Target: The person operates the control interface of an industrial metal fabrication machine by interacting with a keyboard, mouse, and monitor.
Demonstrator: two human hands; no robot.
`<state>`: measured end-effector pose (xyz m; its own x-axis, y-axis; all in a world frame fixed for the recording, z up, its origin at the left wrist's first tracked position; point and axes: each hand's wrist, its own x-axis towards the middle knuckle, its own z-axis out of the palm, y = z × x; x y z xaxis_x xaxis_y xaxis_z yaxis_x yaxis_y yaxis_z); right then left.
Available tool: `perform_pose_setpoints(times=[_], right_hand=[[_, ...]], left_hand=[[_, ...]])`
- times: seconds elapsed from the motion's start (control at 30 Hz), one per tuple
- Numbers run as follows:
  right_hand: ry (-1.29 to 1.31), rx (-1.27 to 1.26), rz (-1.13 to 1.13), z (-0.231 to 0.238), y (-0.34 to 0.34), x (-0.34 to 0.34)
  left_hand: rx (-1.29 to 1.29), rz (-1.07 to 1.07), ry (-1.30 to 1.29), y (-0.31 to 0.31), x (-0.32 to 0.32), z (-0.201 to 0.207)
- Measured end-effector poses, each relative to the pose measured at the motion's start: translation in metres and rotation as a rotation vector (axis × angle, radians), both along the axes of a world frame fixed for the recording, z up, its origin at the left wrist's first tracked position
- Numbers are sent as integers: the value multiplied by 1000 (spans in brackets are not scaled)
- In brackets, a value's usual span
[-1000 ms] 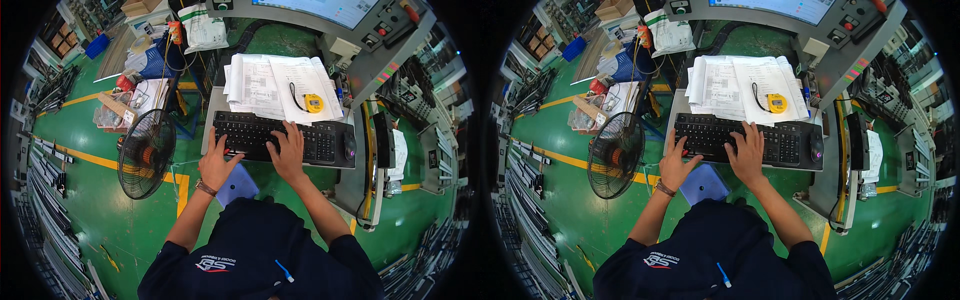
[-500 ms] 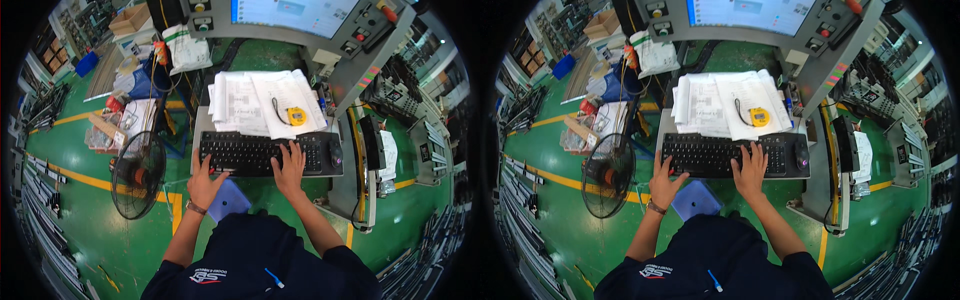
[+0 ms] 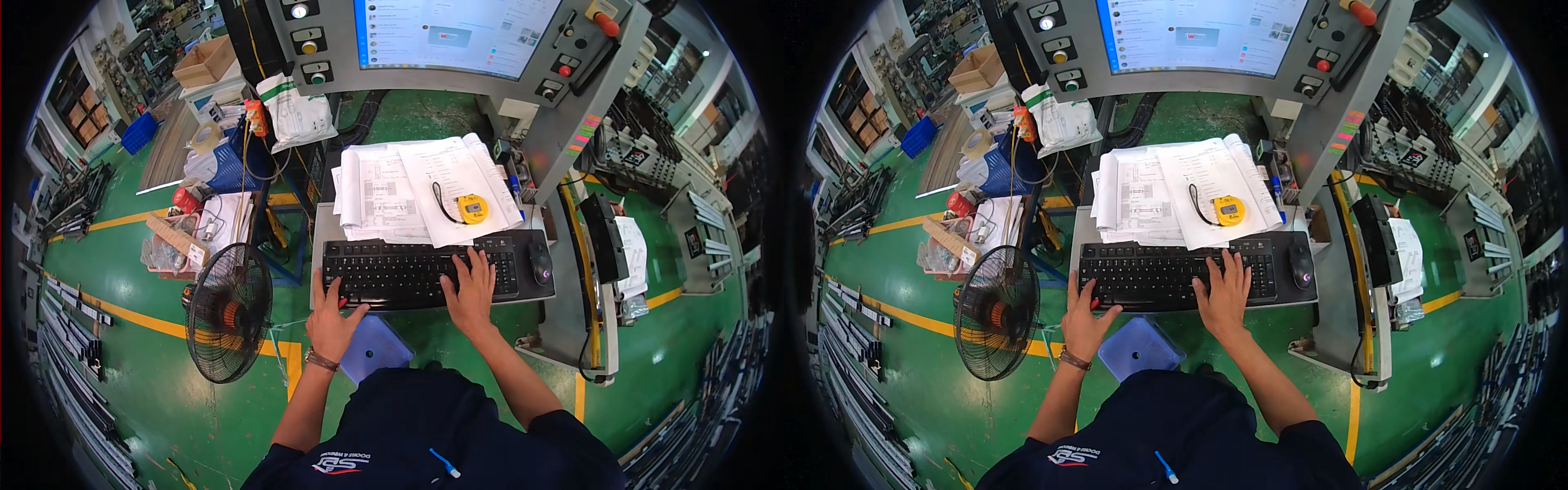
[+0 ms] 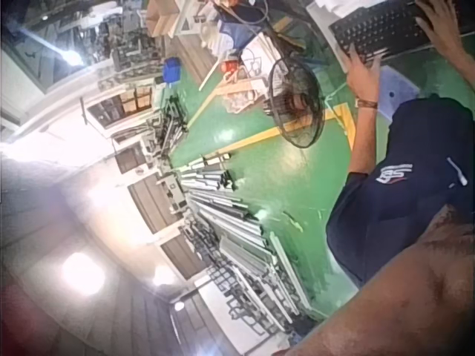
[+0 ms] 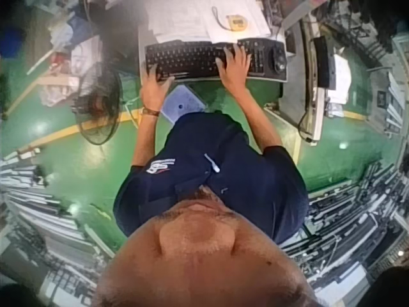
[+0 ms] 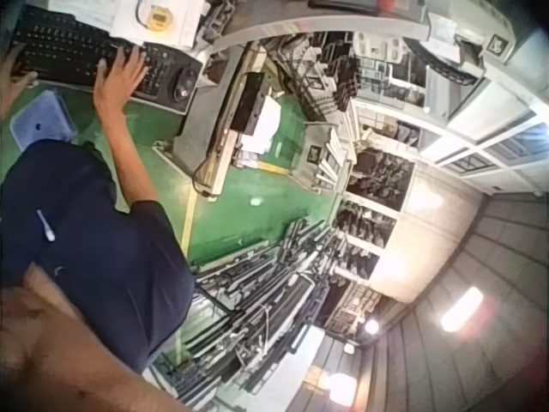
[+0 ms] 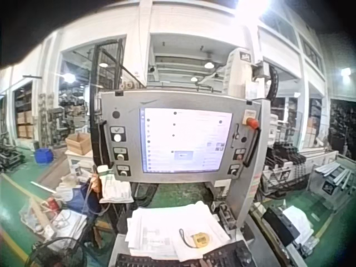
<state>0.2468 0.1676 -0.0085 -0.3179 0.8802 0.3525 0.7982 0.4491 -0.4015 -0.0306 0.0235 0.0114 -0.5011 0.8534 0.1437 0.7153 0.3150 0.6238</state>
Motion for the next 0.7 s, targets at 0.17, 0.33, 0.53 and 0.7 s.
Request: perform_pose_setpoints(times=[0.17,0.33,0.53,0.7], right_hand=[[-9,-12,10,1,0,-2],[-4,-6,10,2,-1,0],[14,8,14,0,-3,0],[13,9,7,1,-4,0]], left_hand=[[-10,4,7,0,0,-2],[-8,6,10,0,0,-4],[13,5,12,-1,0,-7],[9,5,30,-1,1,-6]])
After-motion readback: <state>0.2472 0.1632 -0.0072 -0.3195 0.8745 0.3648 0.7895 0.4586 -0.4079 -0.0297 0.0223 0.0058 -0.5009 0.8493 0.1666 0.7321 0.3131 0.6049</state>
